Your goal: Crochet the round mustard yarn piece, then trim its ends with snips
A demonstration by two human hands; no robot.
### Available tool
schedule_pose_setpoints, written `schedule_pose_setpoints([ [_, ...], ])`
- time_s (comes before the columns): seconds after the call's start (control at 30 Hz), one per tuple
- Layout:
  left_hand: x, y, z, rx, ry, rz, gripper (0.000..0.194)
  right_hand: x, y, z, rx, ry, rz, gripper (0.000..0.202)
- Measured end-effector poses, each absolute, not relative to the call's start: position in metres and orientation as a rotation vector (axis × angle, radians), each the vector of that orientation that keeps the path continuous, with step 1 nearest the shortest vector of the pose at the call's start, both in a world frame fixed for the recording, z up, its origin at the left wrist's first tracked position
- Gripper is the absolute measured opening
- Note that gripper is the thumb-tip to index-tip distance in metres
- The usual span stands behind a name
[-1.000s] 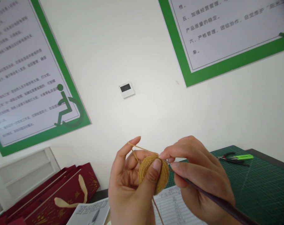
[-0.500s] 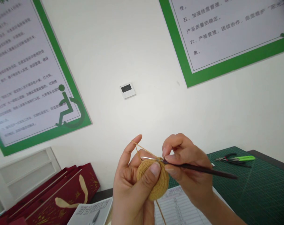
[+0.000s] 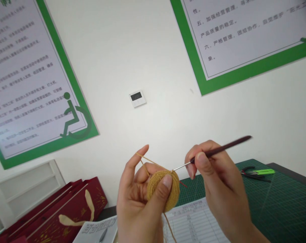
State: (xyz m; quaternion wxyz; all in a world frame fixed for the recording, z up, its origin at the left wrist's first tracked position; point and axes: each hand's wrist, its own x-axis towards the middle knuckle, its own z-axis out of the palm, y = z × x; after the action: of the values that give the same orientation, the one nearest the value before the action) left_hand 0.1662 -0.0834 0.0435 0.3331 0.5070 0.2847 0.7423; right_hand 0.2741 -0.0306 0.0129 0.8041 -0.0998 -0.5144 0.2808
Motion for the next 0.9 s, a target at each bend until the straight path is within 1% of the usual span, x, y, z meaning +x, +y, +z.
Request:
schedule_pose_setpoints([
  [0.07, 0.165, -0.084, 0.043, 1.297, 0.728, 1.907, 0.058, 0.275, -0.028, 0.019, -0.131, -1.092, 0.953, 0.032],
  [0.17, 0.163, -0.082, 0.042, 1.294, 0.687, 1.882, 0.058, 0.268, -0.025, 0.023, 0.013, -1.089, 1.338, 0.035],
  [0.23, 0.163, -0.081, 0.041, 1.294, 0.671, 1.889, 0.058, 0.262, -0.024, 0.021, 0.092, -1.079, 1.400, 0.032],
  [0.27, 0.164, -0.081, 0.041, 1.288, 0.672, 1.902, 0.057, 0.259, -0.024, 0.019, 0.115, -1.081, 1.356, 0.029],
  [0.33, 0.166, -0.081, 0.041, 1.270, 0.681, 1.932, 0.058, 0.257, -0.024, 0.016, 0.105, -1.114, 1.098, 0.019],
  [0.4, 0.168, -0.081, 0.040, 1.248, 0.680, 1.960, 0.060, 0.260, -0.022, 0.013, 0.026, -1.201, 0.633, 0.007],
  [0.43, 0.169, -0.081, 0.040, 1.234, 0.667, 1.964, 0.060, 0.262, -0.021, 0.012, -0.015, -1.245, 0.316, 0.011],
  [0.5, 0.168, -0.082, 0.040, 1.202, 0.634, 1.907, 0.061, 0.268, -0.019, 0.010, -0.096, -1.303, -0.234, 0.027],
  [0.53, 0.167, -0.082, 0.040, 1.175, 0.623, 1.844, 0.062, 0.269, -0.019, 0.009, -0.081, -1.278, -0.367, 0.031],
  [0.57, 0.165, -0.082, 0.040, 1.142, 0.613, 1.763, 0.063, 0.270, -0.019, 0.008, -0.041, -1.272, -0.379, 0.031],
  [0.6, 0.163, -0.083, 0.041, 1.107, 0.608, 1.679, 0.065, 0.268, -0.019, 0.007, 0.023, -1.259, -0.292, 0.030],
  [0.67, 0.159, -0.084, 0.042, 1.048, 0.597, 1.565, 0.067, 0.263, -0.021, 0.004, 0.151, -1.225, 0.071, 0.021],
  [0.77, 0.153, -0.084, 0.043, 1.027, 0.567, 1.560, 0.066, 0.254, -0.025, 0.004, 0.255, -1.067, 0.536, 0.009],
  [0.83, 0.151, -0.083, 0.044, 1.029, 0.551, 1.588, 0.063, 0.254, -0.027, 0.006, 0.263, -0.985, 0.741, 0.010],
  [0.9, 0.151, -0.082, 0.044, 1.031, 0.538, 1.603, 0.057, 0.257, -0.028, 0.010, 0.263, -0.952, 0.956, 0.019],
])
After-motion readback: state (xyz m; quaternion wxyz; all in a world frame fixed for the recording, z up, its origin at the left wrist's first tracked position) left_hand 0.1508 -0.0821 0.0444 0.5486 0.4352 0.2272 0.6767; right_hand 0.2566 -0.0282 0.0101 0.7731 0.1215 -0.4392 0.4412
